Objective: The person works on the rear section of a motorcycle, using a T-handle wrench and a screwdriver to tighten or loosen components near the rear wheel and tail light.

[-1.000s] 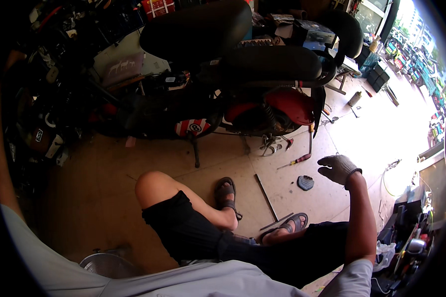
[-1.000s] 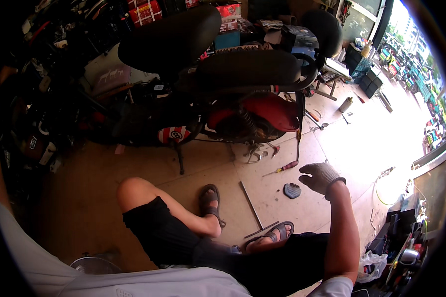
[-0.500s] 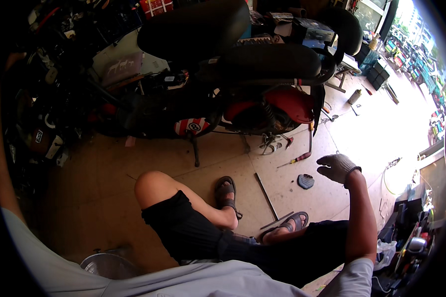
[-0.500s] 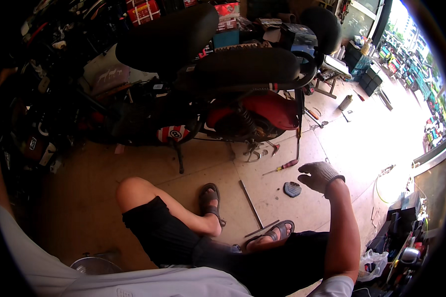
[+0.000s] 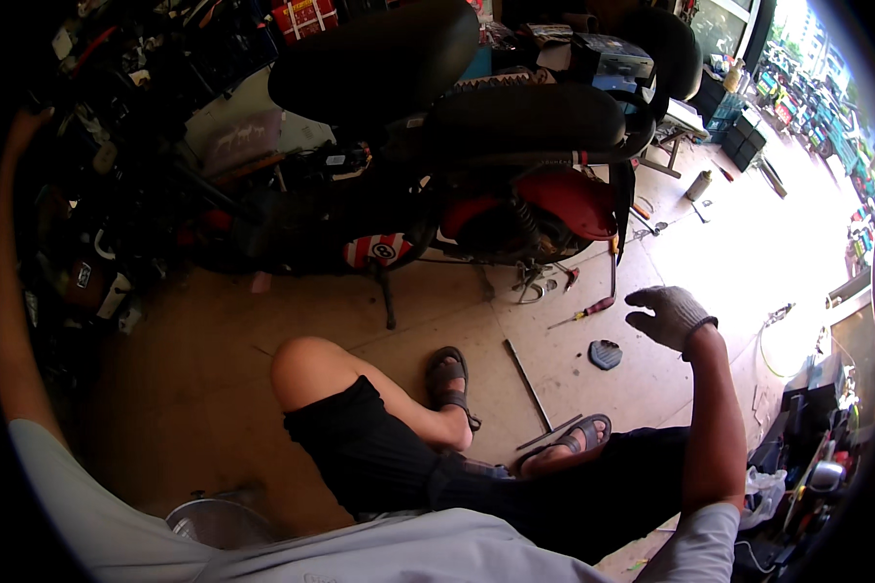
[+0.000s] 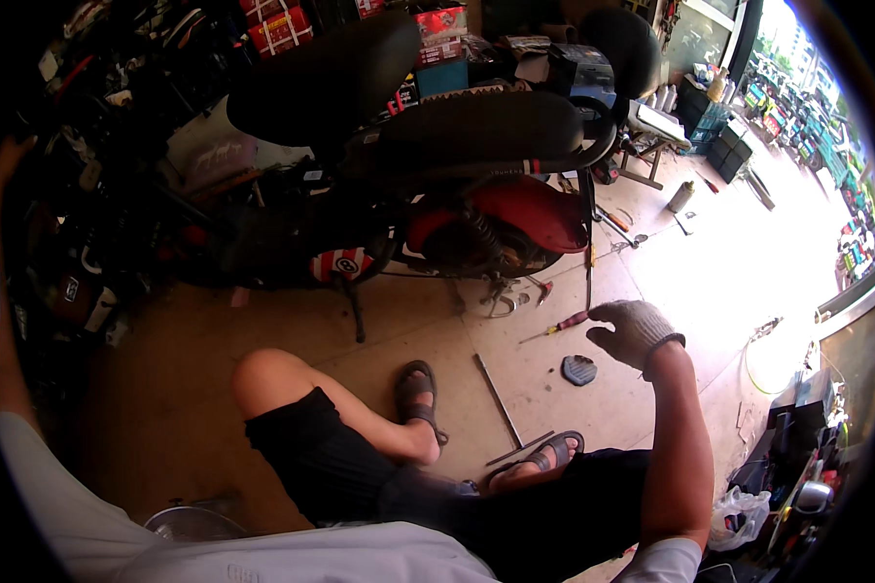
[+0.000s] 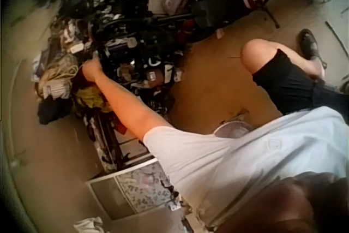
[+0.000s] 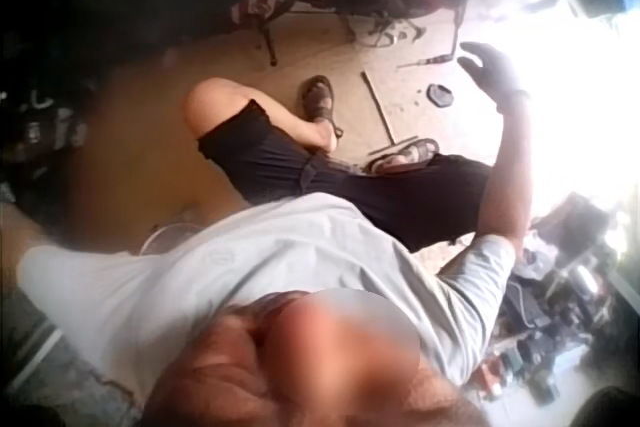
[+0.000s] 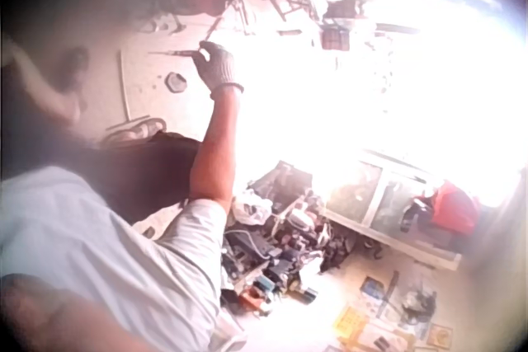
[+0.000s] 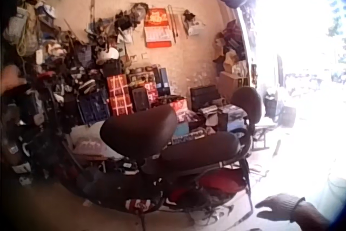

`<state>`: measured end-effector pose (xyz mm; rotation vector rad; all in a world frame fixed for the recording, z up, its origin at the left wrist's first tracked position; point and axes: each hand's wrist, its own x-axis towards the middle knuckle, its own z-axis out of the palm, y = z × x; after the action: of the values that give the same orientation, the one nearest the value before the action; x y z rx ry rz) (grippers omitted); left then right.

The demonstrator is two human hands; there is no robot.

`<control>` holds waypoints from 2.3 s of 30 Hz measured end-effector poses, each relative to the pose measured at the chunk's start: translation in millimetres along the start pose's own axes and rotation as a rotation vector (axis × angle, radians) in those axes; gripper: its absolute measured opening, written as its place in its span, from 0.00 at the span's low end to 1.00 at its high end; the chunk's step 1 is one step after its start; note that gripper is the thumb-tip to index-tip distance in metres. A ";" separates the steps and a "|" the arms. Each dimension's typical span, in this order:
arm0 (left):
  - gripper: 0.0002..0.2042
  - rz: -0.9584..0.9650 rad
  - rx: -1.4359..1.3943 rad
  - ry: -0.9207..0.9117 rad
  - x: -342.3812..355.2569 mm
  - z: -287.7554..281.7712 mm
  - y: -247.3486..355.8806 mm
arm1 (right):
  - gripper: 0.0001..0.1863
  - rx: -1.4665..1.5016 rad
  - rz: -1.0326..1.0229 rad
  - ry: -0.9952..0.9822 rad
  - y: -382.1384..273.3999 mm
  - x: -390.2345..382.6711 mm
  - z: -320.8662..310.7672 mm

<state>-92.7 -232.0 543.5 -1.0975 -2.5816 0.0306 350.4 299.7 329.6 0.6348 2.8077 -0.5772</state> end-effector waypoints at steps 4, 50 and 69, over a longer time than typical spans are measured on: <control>0.30 -0.114 -0.033 0.234 -8.6 32.8 -27.6 | 0.21 0.061 -0.155 0.613 -29.0 -7.3 -44.2; 0.28 -0.945 -2.337 -0.387 -30.1 593.2 317.8 | 0.27 -0.287 -0.447 0.857 -97.7 210.8 -132.1; 0.19 -1.228 -2.326 -0.247 -44.1 615.1 229.2 | 0.24 -0.287 -0.432 1.019 -87.9 218.6 -114.2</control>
<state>-96.4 -34.6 -84.1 0.7164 -1.7642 -3.3908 104.5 354.9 400.4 0.2832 3.9129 0.2009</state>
